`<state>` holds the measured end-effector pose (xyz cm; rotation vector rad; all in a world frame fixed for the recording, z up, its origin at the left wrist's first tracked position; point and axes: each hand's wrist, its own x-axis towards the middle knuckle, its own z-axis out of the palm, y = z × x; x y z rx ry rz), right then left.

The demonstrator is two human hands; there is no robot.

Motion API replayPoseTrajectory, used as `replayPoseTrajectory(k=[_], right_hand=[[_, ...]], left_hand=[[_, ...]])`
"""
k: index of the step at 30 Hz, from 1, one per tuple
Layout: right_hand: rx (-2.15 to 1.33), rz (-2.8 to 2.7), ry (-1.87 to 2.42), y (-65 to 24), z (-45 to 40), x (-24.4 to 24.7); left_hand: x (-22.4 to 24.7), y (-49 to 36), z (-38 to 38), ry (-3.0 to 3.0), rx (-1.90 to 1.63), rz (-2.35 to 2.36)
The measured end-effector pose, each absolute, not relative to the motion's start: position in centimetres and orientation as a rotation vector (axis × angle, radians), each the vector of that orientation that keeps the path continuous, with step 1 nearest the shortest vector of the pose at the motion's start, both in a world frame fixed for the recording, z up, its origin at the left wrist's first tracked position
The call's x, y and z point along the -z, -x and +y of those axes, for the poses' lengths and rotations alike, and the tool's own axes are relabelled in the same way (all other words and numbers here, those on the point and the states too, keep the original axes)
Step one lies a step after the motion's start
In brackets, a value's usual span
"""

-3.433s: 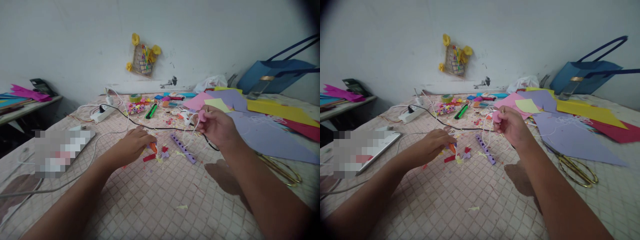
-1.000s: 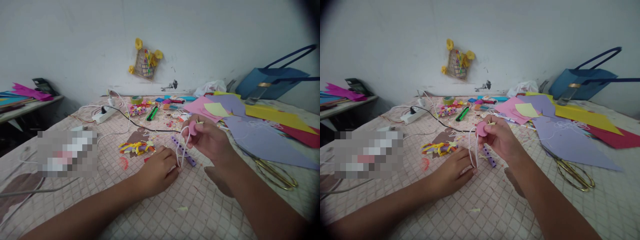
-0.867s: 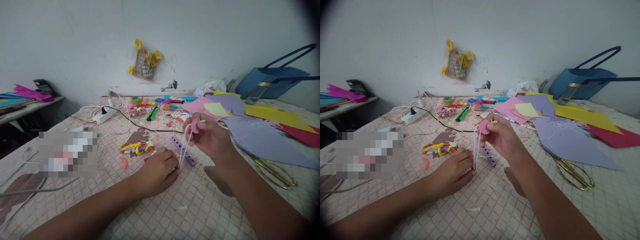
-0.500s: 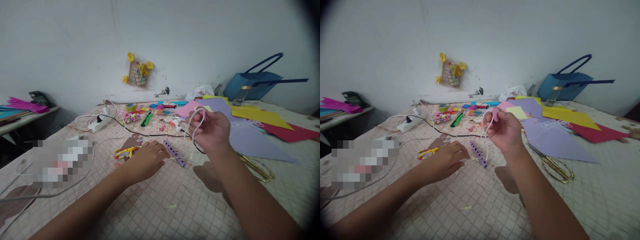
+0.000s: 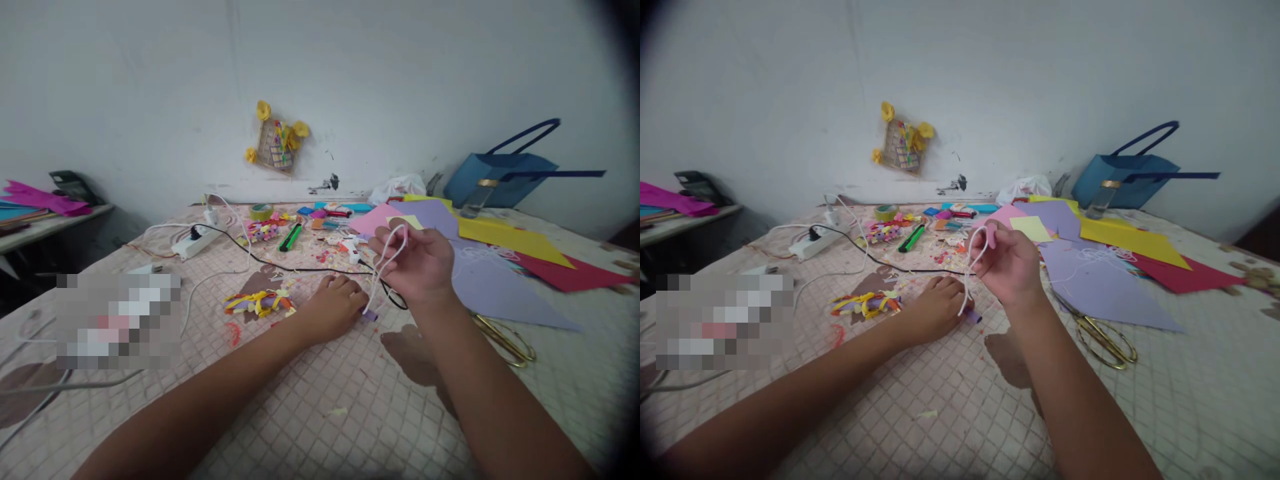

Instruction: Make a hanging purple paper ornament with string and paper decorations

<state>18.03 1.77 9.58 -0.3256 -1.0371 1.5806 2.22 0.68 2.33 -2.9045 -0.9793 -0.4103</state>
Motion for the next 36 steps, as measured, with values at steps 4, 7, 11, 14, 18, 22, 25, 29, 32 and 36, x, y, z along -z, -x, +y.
replayPoseTrajectory(k=[4, 7, 11, 14, 18, 22, 25, 29, 32, 36], right_hand=[[-1.584, -0.982, 0.287, -18.3, 1.8, -9.8], [-1.561, -0.956, 0.261, -18.7, 2.2, -9.7], [-1.491, -0.989, 0.325, -18.9, 2.5, -9.6], [-1.493, -0.962, 0.360, -18.7, 2.5, -9.6], [-1.548, -0.916, 0.324, -18.2, 2.2, -9.7], [-1.603, -1.067, 0.322, -17.4, 1.6, -9.5], [-1.646, -1.207, 0.334, -16.7, 0.9, -9.3], [-1.681, -1.321, 0.300, -15.9, 0.5, -8.9], [-1.696, -1.293, 0.300, -15.9, 0.8, -8.7], [-1.695, -1.234, 0.294, -16.2, 1.5, -8.5]], left_hand=[[-2.6, -1.0, 0.1, 3.031, 1.030, -0.944], [-3.2, 0.4, 0.9, 2.800, 1.715, -1.201], [-5.5, 3.3, 3.2, 2.275, 2.538, -1.408], [-7.7, 5.7, 4.3, 1.906, 2.989, -1.377], [-8.6, 6.9, 3.9, 2.081, 2.979, -1.343], [-7.8, 5.2, 1.7, 2.700, 1.816, -1.415], [-7.3, 3.5, 0.0, 2.991, 1.113, -1.326], [-6.6, 2.5, -0.7, 3.177, 0.759, -1.231], [-6.3, 2.3, -0.6, 3.275, 0.722, -1.217], [-6.5, 2.3, -0.9, 3.402, 0.748, -1.162]])
